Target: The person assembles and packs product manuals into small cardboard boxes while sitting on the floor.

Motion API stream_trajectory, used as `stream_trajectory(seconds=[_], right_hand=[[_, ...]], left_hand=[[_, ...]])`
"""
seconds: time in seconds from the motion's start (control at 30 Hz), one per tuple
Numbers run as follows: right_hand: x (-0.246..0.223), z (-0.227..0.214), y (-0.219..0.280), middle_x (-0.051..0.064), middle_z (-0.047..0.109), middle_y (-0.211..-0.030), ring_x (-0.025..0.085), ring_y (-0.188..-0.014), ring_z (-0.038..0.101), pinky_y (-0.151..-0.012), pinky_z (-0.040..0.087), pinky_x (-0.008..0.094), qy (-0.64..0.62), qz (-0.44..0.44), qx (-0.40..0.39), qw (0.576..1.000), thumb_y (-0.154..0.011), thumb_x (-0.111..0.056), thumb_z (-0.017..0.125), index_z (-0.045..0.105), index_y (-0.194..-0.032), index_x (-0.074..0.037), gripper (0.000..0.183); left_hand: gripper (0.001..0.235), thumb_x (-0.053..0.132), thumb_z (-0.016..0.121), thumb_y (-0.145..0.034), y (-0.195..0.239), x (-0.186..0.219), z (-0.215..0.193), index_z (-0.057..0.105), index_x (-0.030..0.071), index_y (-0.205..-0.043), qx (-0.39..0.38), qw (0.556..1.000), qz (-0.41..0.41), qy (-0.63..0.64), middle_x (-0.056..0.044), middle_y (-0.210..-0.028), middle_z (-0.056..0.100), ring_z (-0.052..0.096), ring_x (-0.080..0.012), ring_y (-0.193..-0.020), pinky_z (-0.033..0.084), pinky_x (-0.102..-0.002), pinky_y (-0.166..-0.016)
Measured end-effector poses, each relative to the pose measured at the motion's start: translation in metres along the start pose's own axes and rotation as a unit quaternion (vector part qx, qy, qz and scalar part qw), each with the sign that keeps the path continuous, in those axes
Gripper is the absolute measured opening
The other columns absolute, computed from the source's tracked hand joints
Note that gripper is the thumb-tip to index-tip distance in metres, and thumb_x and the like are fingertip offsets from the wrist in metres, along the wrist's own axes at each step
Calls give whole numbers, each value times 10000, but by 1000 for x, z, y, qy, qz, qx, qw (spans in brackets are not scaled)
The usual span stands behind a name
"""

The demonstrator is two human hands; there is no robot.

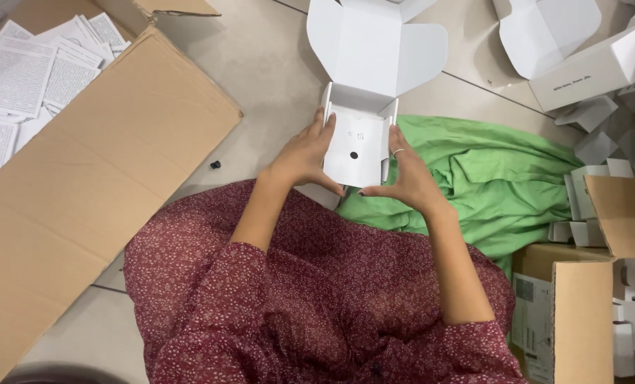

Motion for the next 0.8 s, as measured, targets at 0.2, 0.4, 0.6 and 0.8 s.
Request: stream_trajectory(seconds=[0.2, 0.4, 0.6, 0.8], right_hand=[[-26, -14, -3, 337, 585, -1366, 409, -1278, 614, -1102, 474, 427, 33, 109, 4, 993, -768, -561, 820, 212, -1594, 93, 1216], [9, 6, 2, 351, 607, -1376, 421, -1234, 658, -1041, 507, 445, -55, 29, 77, 995, -877, -438, 811, 184, -1641, 62, 1108], [4, -4, -4, 282, 641, -1317, 398, -1200, 653, -1008, 483, 471, 14, 93, 76, 993, -746, -366, 879, 268, -1586, 24, 1110], [-25, 1, -12, 237, 644, -1357, 350, -1114, 670, -939, 426, 443, 317, 31, 240, 917, -507, -323, 933, 446, -1399, -6, 1065]], left_hand=[[1412, 528, 932, -568, 5, -11, -10, 146, 58, -1643, -17, 995, -100, -11, -232, -1524, 475, 626, -384, -1228, 552, -460, -967], [1250, 531, 941, -651, 2, -17, -13, 203, 171, -1593, 31, 994, -104, 11, -182, -1346, 615, 663, -359, -1139, 563, -463, -898], [907, 271, 839, -865, -2, -5, -5, 353, 170, -1624, 16, 987, -121, -107, -169, -1234, 646, 703, -309, -955, 572, -441, -847], [468, 41, 776, -711, -18, 12, 12, 629, 54, -1154, 176, 940, -47, -289, -228, -1573, 441, 732, -249, -1007, 605, -332, -838]])
Point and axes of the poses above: each hand's wrist, its own y-axis away from the middle knuckle, its own z-axis out of the palm, x = y × z, the point moved 9 cm from there along -y, towards the middle knuckle
